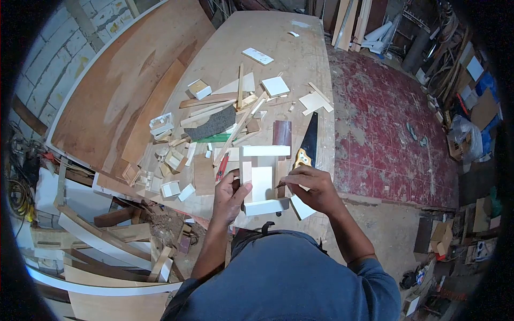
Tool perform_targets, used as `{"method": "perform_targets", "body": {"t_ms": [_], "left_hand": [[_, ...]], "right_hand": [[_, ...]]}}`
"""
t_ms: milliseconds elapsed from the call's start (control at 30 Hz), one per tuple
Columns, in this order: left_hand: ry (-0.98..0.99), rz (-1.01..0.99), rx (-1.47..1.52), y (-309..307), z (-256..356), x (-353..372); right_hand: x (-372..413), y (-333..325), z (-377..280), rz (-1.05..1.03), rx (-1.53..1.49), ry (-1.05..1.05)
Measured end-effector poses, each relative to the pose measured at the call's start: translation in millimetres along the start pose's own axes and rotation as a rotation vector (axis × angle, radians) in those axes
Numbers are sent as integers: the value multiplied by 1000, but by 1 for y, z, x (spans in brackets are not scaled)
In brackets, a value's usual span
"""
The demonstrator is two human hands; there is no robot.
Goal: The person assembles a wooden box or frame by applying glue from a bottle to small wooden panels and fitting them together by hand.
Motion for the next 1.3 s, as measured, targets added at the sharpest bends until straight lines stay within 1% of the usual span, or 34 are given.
{"method": "perform_targets", "body": {"t_ms": [67, 167, 400, 500, 567, 667, 767, 867, 933, 1000, 1067, 1100, 1167, 1233, 1300], "left_hand": [[-10, -7, 5, -1, -1, 0], [-20, -10, 27, -2, -2, -1], [-18, -42, 43, -2, -5, -3], [-27, -44, 53, -1, -6, -3], [-26, -41, 47, 0, -4, -2], [-31, -28, 21, -2, -4, -4], [-36, -17, 8, -3, -5, -5], [-37, -14, 18, -4, -6, -5], [-38, -13, 22, -5, -7, -5], [3, -34, 45, -5, -8, -6], [-5, -44, 84, -4, -9, -7], [-15, -53, 122, -3, -10, -7], [-40, -51, 141, -4, -10, -6], [-64, -48, 160, -6, -12, -6], [-115, -53, 264, -8, -17, -8]], "right_hand": [[1, 4, 6, -35, 12, 6], [1, 4, 11, -18, -68, 41], [6, 5, 19, -38, -118, 99], [5, 3, 18, -21, -144, 110], [8, 4, 22, -10, -168, 174], [14, 7, 30, 19, -225, 204], [13, 7, 27, -13, -175, 193], [13, 6, 26, -47, -187, 193], [17, 4, 32, -19, -204, 204], [18, 2, 35, 9, -218, 214], [18, 1, 33, 99, -326, 171], [18, 0, 33, 99, -326, 171], [15, -3, 20, 82, -121, -74], [21, -1, 21, 93, -93, -111], [28, 1, 18, 106, 0, -165]]}}
Point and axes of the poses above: each hand's wrist, its own x-axis away from the middle knuckle, its own y-axis out of the palm, z = x × y, the point moved 5 cm from there along -x, towards the middle knuckle, and after that the axes turned 12 degrees about -y, right-handed, at the moved point
